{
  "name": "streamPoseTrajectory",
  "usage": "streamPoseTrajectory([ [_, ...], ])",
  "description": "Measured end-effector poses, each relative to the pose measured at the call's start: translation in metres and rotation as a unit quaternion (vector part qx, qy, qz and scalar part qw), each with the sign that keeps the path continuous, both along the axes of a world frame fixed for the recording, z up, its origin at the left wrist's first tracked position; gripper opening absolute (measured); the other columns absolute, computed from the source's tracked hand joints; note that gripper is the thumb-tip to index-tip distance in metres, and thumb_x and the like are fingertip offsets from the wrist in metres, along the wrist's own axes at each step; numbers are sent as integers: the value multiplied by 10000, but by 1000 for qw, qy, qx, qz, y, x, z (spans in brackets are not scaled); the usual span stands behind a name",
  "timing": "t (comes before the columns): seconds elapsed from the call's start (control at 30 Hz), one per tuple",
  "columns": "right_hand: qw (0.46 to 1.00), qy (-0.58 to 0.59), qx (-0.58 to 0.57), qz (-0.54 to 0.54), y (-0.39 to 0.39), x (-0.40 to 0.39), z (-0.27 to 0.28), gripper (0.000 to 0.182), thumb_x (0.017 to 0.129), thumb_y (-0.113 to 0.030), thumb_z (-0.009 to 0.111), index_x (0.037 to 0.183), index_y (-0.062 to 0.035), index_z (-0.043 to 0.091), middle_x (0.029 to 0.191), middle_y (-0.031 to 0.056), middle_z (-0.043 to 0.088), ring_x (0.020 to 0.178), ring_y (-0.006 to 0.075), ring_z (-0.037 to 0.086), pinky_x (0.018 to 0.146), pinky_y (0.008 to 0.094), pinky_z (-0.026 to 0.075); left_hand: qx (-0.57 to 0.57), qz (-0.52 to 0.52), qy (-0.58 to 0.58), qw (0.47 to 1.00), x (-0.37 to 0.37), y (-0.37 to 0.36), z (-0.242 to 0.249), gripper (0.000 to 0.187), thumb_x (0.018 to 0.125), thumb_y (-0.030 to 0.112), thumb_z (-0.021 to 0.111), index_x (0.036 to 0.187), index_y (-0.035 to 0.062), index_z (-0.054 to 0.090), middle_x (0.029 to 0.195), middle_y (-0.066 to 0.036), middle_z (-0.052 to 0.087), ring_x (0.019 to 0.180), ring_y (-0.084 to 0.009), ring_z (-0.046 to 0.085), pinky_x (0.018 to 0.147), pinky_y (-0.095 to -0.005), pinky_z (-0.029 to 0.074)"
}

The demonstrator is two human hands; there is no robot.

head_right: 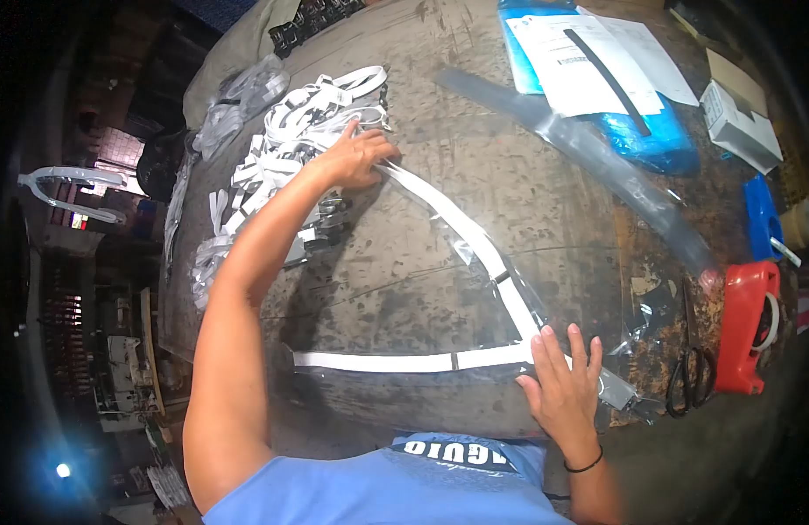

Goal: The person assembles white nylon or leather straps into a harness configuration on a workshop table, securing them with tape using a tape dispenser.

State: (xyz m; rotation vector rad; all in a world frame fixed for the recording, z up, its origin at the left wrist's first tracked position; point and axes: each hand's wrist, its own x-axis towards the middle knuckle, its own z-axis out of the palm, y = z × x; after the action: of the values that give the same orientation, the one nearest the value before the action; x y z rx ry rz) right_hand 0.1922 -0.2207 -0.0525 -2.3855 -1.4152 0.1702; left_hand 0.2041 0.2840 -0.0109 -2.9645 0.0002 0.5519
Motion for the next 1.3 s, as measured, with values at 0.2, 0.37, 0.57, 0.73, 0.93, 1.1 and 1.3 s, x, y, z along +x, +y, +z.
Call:
streamPoseTrajectory([
  [0.2,1000,-4,-2,0,0,1,0,656,769,-294,749,1346,-60,542,1437,92,488,1377,395,342,1107,638,213,87,85,79,989,6,25,17,346,752,281,768,1070,186,671,1113,-13,660,1249,-246,496,1120,-651,189],
  [0.37,1000,-3,-6,4,-1,1,0,660,772,-293,747,1353,-63,536,1441,95,486,1372,400,349,1098,643,223,97,104,95,985,23,27,40,286,769,213,729,1042,171,654,1032,-29,693,1150,-249,582,1108,-671,184],
  [0.57,1000,-2,-4,2,0,2,0,660,772,-286,747,1354,-58,533,1434,102,493,1366,410,353,1092,644,229,112,129,133,976,57,28,92,305,722,261,730,1021,202,735,1023,-30,725,1090,-239,639,1084,-696,204],
  [0.73,1000,3,-1,0,0,1,1,654,770,-276,749,1347,-55,535,1432,105,493,1367,415,350,1095,639,226,115,180,154,965,83,46,117,234,724,190,708,956,191,741,946,12,730,1032,-216,655,1037,-701,265],
  [0.93,1000,8,-13,-2,1,1,3,658,769,-278,750,1346,-48,532,1428,104,492,1363,419,350,1096,639,224,313,33,-95,944,64,71,74,239,825,139,663,1061,178,673,1093,-22,679,1110,-264,602,873,-631,370],
  [1.1,1000,9,-7,-2,0,1,2,655,774,-280,745,1346,-43,531,1430,109,486,1364,420,346,1095,642,226,11,-8,-330,944,22,23,26,102,852,143,648,930,89,608,841,-118,592,843,-342,596,778,-444,481],
  [1.3,1000,7,-15,1,1,2,3,648,783,-280,736,1350,-43,528,1434,114,478,1362,428,344,1098,643,223,-81,64,-397,912,-46,-58,-76,529,925,333,616,1312,-12,515,1339,-262,518,1273,-412,468,1063,-466,376],
])
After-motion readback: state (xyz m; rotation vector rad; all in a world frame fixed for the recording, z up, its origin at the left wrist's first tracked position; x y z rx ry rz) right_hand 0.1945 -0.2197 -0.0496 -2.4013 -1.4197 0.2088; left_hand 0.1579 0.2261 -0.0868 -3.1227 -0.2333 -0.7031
